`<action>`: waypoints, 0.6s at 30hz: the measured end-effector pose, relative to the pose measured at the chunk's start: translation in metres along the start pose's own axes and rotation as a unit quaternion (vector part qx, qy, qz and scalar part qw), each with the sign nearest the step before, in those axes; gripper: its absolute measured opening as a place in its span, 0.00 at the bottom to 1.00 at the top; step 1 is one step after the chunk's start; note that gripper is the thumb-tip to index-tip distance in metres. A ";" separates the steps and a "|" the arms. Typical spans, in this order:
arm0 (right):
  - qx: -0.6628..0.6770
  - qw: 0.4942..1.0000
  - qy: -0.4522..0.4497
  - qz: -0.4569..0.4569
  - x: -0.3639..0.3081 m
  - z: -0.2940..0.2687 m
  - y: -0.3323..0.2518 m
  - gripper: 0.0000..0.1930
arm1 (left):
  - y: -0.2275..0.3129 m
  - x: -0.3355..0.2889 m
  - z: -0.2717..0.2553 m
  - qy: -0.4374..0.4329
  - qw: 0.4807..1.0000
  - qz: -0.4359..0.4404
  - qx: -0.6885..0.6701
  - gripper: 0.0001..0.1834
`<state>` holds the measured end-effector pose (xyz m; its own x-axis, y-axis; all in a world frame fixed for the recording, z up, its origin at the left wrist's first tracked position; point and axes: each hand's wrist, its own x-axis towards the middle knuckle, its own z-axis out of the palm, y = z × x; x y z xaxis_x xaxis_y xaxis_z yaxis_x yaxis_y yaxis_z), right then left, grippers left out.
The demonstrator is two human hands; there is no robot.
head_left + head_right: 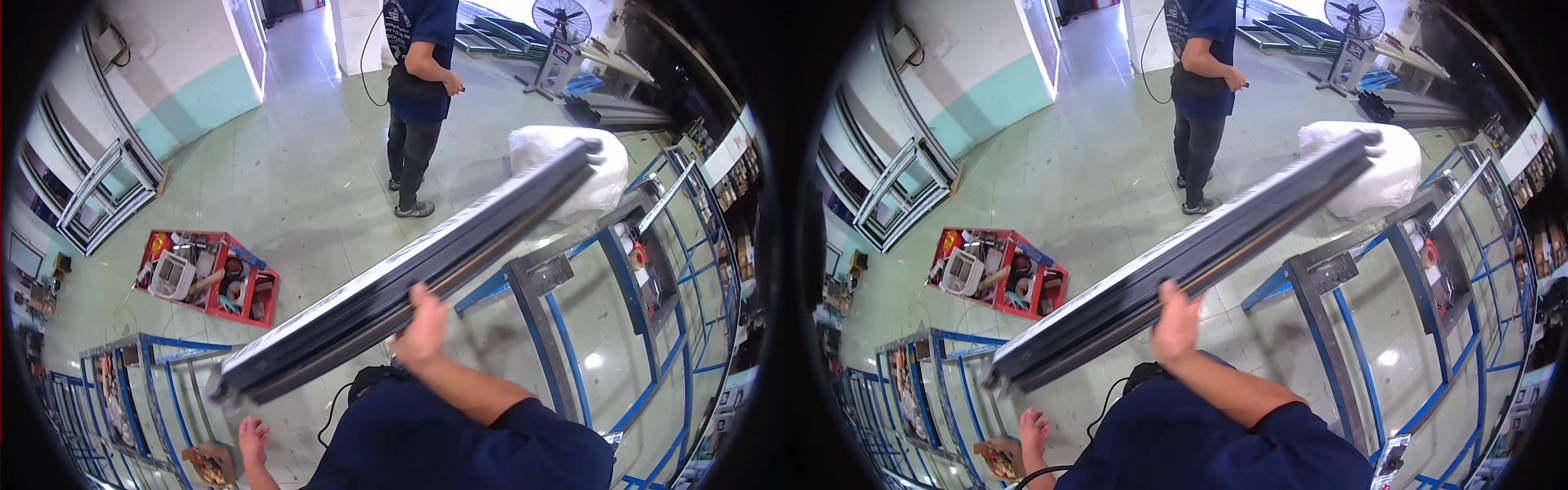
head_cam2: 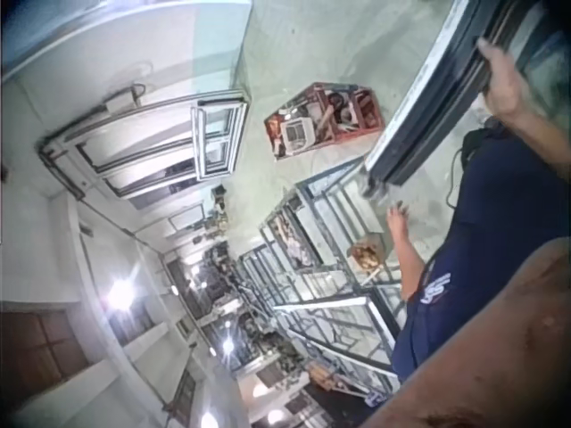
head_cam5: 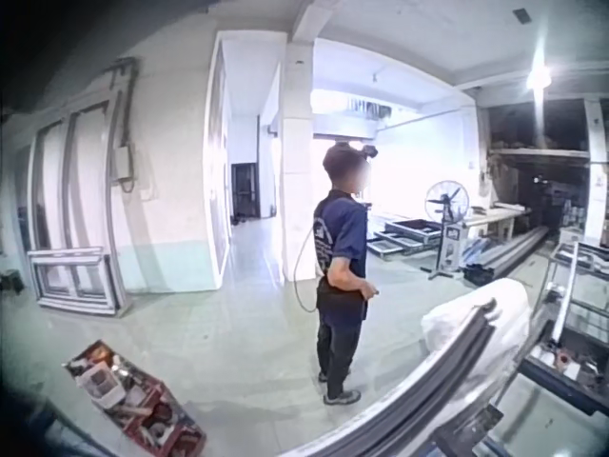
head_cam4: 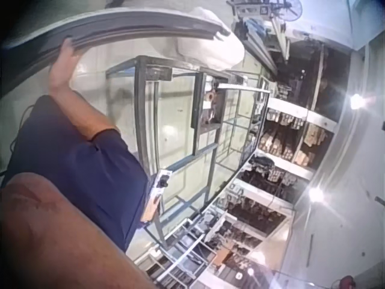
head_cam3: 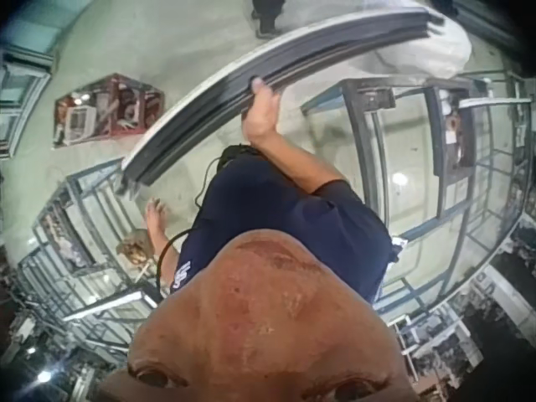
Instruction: The person uses a small roller to apply a dark adhesive to the end of a long aluminum window frame. They repeatedly load the roller from a wooden board and apply the substance to the frame's interior channel, then place the frame onto a metal jig. The person repeats this process with multiple frames.
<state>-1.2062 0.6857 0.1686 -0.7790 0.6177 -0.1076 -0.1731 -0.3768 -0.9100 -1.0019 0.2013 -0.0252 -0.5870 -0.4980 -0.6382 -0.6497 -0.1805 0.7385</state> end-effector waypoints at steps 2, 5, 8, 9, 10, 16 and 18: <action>-0.062 0.994 -0.085 0.002 -0.015 0.045 0.005 0.20 | 0.011 0.014 -0.023 0.067 0.997 -0.002 -0.031 0.19; 0.051 0.972 -0.171 0.155 -0.026 0.096 0.023 0.26 | 0.023 0.013 -0.032 0.088 0.994 0.039 -0.041 0.19; 0.096 0.930 -0.317 0.158 -0.017 0.138 0.069 0.29 | 0.021 0.007 -0.010 0.138 0.989 -0.036 -0.032 0.19; 0.106 0.915 -0.334 0.198 -0.015 0.155 0.072 0.31 | 0.019 0.005 -0.001 0.149 0.986 -0.065 -0.031 0.19; 0.116 0.899 -0.353 0.233 -0.011 0.173 0.073 0.33 | 0.020 0.008 0.010 0.154 0.984 -0.089 -0.029 0.19; 0.161 0.832 -0.470 0.246 0.001 0.288 0.116 0.40 | 0.018 0.014 0.029 0.176 0.967 -0.178 -0.053 0.19; 0.168 0.805 -0.501 0.271 0.011 0.338 0.125 0.41 | 0.020 0.021 0.012 0.178 0.965 -0.178 -0.078 0.19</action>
<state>-1.4404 0.4125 0.1888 -0.8610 -0.5026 0.0773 0.3334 -0.6728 -0.6604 -1.0334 0.1975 -0.0268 -0.1199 -0.6353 -0.7629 -0.6829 -0.5051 0.5279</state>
